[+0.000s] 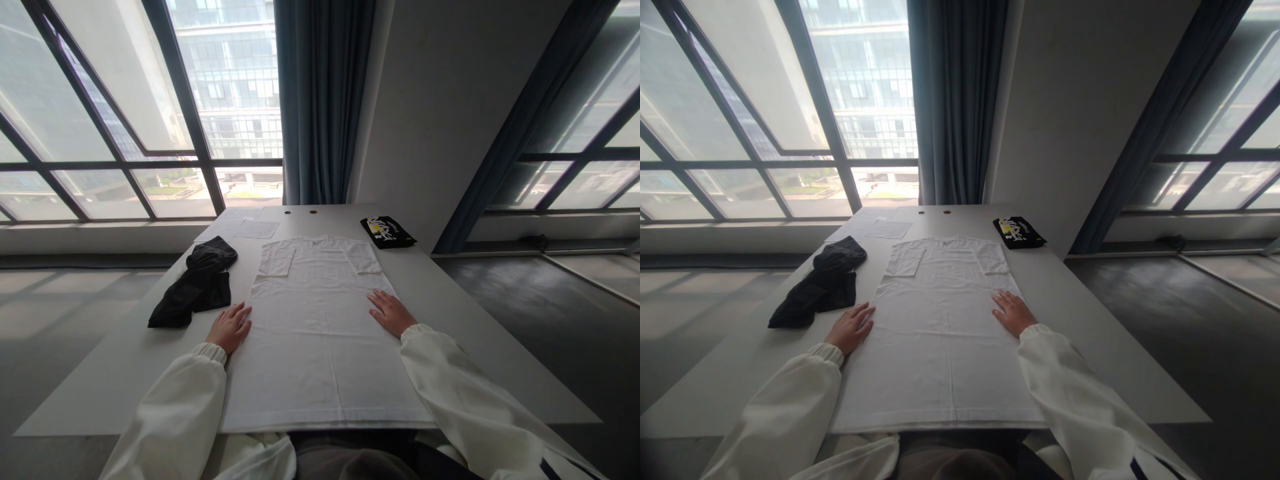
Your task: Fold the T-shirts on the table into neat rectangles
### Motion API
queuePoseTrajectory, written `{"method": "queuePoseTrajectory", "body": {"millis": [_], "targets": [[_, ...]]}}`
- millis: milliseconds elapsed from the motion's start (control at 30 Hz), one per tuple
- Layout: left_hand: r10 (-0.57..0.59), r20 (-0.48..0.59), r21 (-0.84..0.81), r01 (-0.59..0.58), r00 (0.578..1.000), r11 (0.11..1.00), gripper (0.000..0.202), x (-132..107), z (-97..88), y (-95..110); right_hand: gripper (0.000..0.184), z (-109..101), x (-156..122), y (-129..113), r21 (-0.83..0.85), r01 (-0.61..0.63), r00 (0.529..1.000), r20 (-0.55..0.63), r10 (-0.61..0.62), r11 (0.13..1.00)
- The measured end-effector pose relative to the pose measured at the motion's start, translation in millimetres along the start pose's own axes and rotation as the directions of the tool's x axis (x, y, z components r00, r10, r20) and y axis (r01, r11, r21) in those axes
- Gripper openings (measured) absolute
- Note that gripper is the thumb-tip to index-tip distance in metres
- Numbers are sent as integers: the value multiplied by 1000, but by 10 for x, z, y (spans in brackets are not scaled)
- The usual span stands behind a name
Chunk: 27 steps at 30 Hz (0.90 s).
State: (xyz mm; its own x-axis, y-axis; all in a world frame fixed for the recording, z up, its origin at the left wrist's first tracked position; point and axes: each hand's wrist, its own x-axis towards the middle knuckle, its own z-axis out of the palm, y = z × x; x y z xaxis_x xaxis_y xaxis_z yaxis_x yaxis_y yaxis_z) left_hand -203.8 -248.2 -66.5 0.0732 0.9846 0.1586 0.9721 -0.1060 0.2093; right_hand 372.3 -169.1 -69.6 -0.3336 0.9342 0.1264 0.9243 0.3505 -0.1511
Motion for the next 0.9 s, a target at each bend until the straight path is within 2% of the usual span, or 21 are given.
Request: {"method": "queuePoseTrajectory", "body": {"millis": [400,900], "targets": [[2,9,5,-2,1000,1000,57,-3,-22,17,61,-35,-5,-36,-18,-8,1000,29,8,1000],[27,-33,9,-27,999,1000,55,9,22,-24,59,0,7,5,0,1,1000,15,-1,1000]]}}
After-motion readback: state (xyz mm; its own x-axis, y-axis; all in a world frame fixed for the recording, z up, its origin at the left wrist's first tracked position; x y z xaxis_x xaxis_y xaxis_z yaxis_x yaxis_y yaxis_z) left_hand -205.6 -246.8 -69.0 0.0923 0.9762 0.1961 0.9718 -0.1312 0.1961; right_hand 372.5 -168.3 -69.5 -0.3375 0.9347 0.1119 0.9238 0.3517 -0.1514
